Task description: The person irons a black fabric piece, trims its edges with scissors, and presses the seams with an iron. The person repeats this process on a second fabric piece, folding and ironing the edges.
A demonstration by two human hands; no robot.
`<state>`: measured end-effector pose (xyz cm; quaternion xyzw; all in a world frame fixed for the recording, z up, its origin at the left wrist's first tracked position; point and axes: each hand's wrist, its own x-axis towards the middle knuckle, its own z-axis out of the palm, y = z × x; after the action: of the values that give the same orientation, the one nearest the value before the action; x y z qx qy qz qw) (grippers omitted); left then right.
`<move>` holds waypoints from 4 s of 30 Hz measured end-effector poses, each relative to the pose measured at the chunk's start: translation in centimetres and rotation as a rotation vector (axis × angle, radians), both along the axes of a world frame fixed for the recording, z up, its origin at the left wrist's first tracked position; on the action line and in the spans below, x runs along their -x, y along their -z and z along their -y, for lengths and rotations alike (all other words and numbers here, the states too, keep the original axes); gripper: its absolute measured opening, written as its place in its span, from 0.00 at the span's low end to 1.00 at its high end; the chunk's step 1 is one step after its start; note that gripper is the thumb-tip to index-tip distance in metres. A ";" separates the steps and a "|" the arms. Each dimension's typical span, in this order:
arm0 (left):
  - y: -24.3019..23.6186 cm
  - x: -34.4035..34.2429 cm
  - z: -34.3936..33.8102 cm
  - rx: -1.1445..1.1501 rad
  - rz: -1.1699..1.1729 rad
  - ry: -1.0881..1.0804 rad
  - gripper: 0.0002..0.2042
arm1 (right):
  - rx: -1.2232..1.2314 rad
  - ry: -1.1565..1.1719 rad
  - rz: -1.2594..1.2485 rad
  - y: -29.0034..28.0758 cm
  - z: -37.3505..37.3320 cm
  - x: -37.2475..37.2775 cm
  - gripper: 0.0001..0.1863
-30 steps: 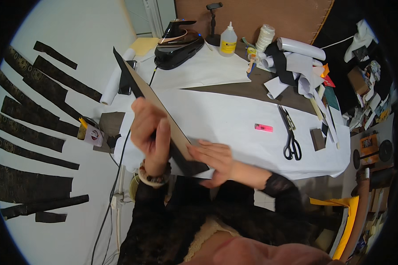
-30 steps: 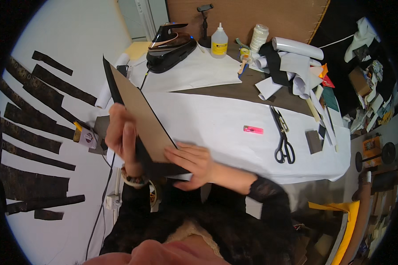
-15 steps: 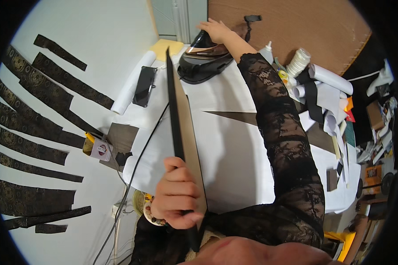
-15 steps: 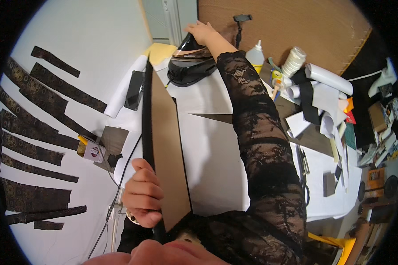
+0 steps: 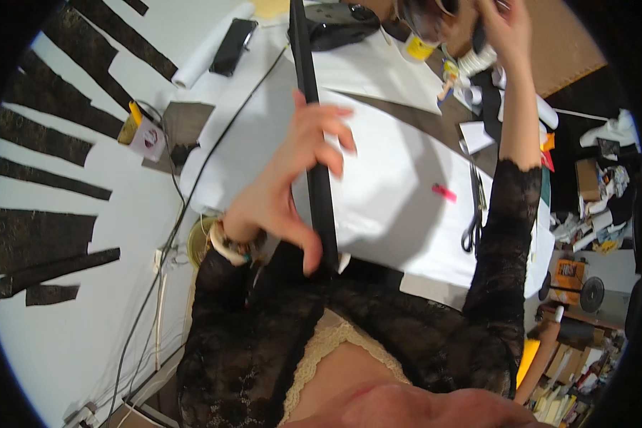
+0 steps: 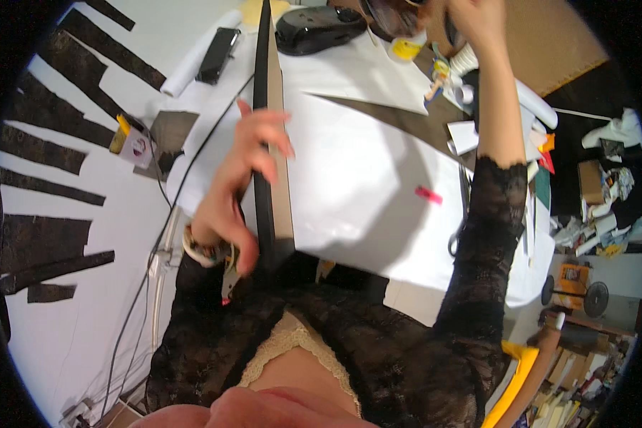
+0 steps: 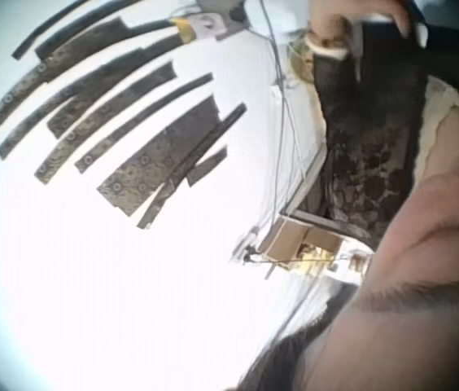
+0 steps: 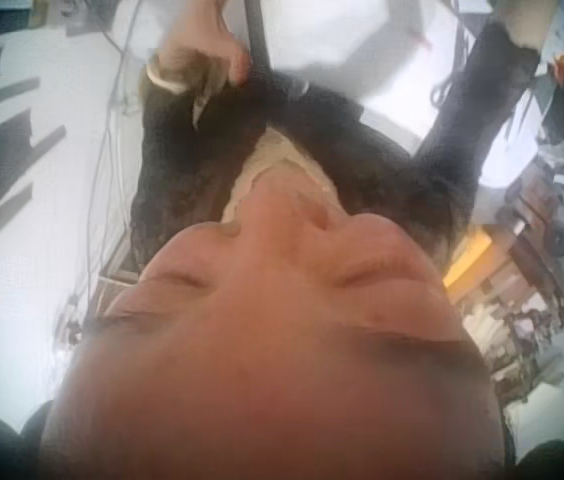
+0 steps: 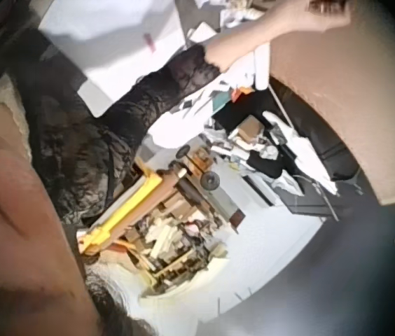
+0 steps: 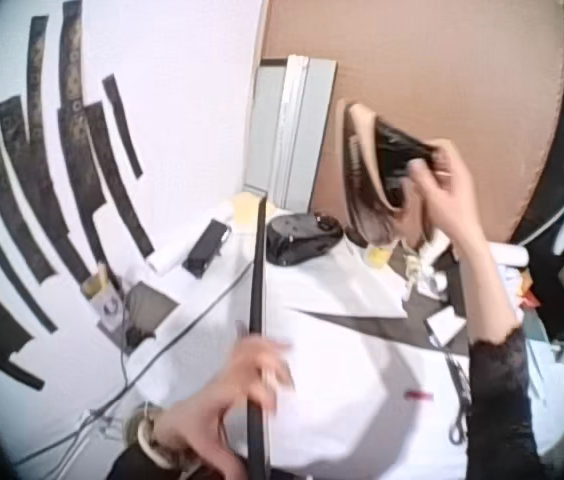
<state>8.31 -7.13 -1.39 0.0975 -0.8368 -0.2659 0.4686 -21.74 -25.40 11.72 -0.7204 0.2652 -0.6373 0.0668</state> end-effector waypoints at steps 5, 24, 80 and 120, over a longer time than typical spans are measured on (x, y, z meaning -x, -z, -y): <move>-0.2 0.3 -0.2 -0.013 -0.034 0.021 0.43 | -0.386 0.029 0.248 3.3 -17.6 5.7 0.18; -0.2 0.7 -1.5 -0.130 -0.065 0.091 0.48 | -0.507 -0.195 0.262 6.0 -28.3 -3.5 0.36; -1.2 0.5 1.0 0.134 0.126 -0.043 0.14 | -0.287 -0.146 -1.221 -7.0 -25.4 -8.6 0.21; -1.3 12.3 -4.8 0.164 -0.070 -0.106 0.21 | -0.209 0.716 0.627 8.3 -44.2 -0.9 0.27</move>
<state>-3.98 -2.34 -0.08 0.0934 -0.8326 -0.1744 0.5173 -20.89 18.78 3.40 -0.3467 0.5262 -0.7764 -0.0080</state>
